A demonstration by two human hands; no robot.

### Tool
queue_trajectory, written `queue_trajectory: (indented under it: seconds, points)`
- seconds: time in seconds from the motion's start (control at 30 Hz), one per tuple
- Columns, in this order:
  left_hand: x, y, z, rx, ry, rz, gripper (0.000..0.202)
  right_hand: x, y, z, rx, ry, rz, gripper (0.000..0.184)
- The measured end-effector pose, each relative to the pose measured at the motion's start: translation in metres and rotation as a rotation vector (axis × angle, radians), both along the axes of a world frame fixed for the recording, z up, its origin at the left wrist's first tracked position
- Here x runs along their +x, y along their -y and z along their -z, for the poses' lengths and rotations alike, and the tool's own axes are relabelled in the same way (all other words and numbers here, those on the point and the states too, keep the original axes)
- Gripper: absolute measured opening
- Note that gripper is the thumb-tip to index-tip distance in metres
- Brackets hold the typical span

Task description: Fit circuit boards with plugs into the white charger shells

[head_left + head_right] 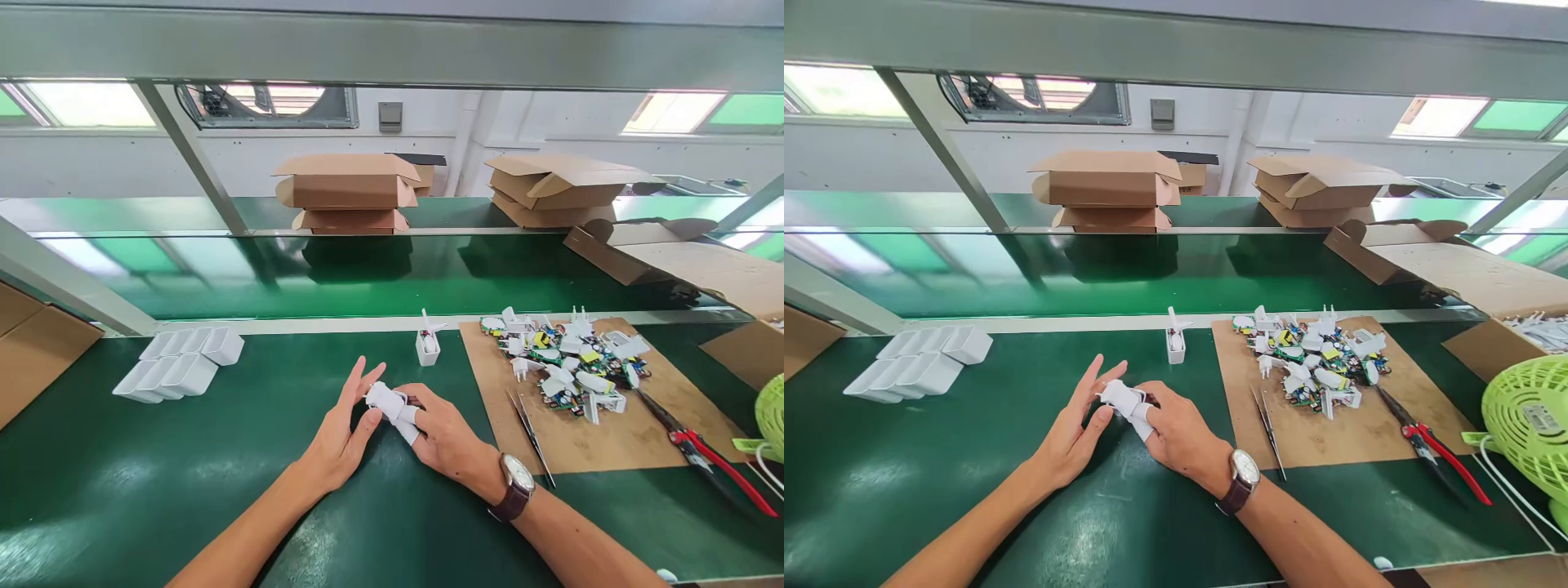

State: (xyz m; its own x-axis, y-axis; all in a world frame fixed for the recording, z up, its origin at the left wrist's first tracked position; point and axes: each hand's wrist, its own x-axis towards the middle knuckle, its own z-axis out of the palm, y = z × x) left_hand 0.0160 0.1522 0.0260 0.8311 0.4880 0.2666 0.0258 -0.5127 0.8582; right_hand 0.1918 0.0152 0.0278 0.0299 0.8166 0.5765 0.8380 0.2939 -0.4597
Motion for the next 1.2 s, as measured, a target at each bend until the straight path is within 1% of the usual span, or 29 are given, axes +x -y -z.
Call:
queue_trajectory:
  seconds: [0.07, 0.17, 0.27, 0.33, 0.4, 0.5, 0.63, 0.7, 0.8, 0.87, 0.9, 0.97, 1.0, 1.03, 1.07, 1.1, 1.13, 1.2]
  points:
    - [-0.002, -0.002, 0.000, 0.012, 0.026, -0.002, 0.073, -0.001, 0.001, -0.001, 0.014, -0.016, 0.009, 0.029]
    - [-0.002, -0.001, -0.001, 0.007, 0.025, -0.011, 0.071, -0.003, 0.002, -0.001, -0.038, 0.030, -0.001, 0.026]
    - [0.001, 0.001, -0.001, -0.011, 0.025, -0.107, 0.059, -0.006, 0.000, 0.000, -0.081, 0.057, 0.015, 0.025]
    - [0.003, 0.002, -0.002, -0.032, 0.038, -0.192, 0.049, -0.008, -0.001, 0.001, -0.089, 0.010, 0.040, 0.032]
    - [0.004, 0.003, -0.002, -0.059, 0.045, -0.241, 0.043, -0.009, -0.002, 0.001, -0.093, -0.010, 0.033, 0.034]
    - [0.004, 0.003, -0.003, -0.074, 0.044, -0.248, 0.039, -0.010, -0.001, 0.000, -0.103, 0.027, 0.012, 0.028]
    - [0.003, 0.003, -0.004, -0.085, 0.023, -0.248, 0.041, -0.012, 0.001, 0.000, -0.137, 0.030, 0.030, 0.032]
    - [0.003, 0.003, -0.005, -0.103, -0.004, -0.257, 0.043, -0.013, 0.002, 0.001, -0.143, 0.039, 0.036, 0.030]
    - [0.003, 0.001, -0.002, -0.126, -0.037, -0.261, 0.047, -0.013, 0.001, 0.003, -0.149, -0.036, 0.024, 0.027]
    - [0.003, -0.001, 0.002, -0.108, 0.004, -0.226, 0.054, -0.013, -0.003, 0.003, -0.144, -0.219, 0.010, 0.027]
    - [0.003, -0.002, 0.005, -0.074, 0.042, -0.197, 0.061, -0.013, -0.006, 0.001, -0.145, -0.372, 0.002, 0.026]
    - [0.003, -0.004, 0.010, 0.047, 0.109, -0.146, 0.082, -0.013, -0.011, -0.002, -0.193, -0.787, -0.042, 0.027]
    - [0.004, -0.003, 0.011, 0.126, 0.131, -0.133, 0.089, -0.013, -0.013, -0.005, -0.240, -1.013, -0.082, 0.030]
    - [0.005, -0.003, 0.012, 0.205, 0.149, -0.126, 0.091, -0.014, -0.015, -0.007, -0.296, -1.221, -0.128, 0.034]
    - [0.006, -0.002, 0.012, 0.277, 0.168, -0.122, 0.088, -0.015, -0.016, -0.009, -0.349, -1.393, -0.172, 0.038]
    - [0.007, -0.001, 0.012, 0.335, 0.193, -0.119, 0.083, -0.017, -0.016, -0.012, -0.392, -1.520, -0.205, 0.040]
    - [0.008, 0.000, 0.011, 0.380, 0.222, -0.114, 0.079, -0.018, -0.016, -0.014, -0.418, -1.606, -0.223, 0.041]
    - [0.009, 0.001, 0.008, 0.439, 0.271, -0.098, 0.077, -0.020, -0.016, -0.017, -0.431, -1.688, -0.222, 0.040]
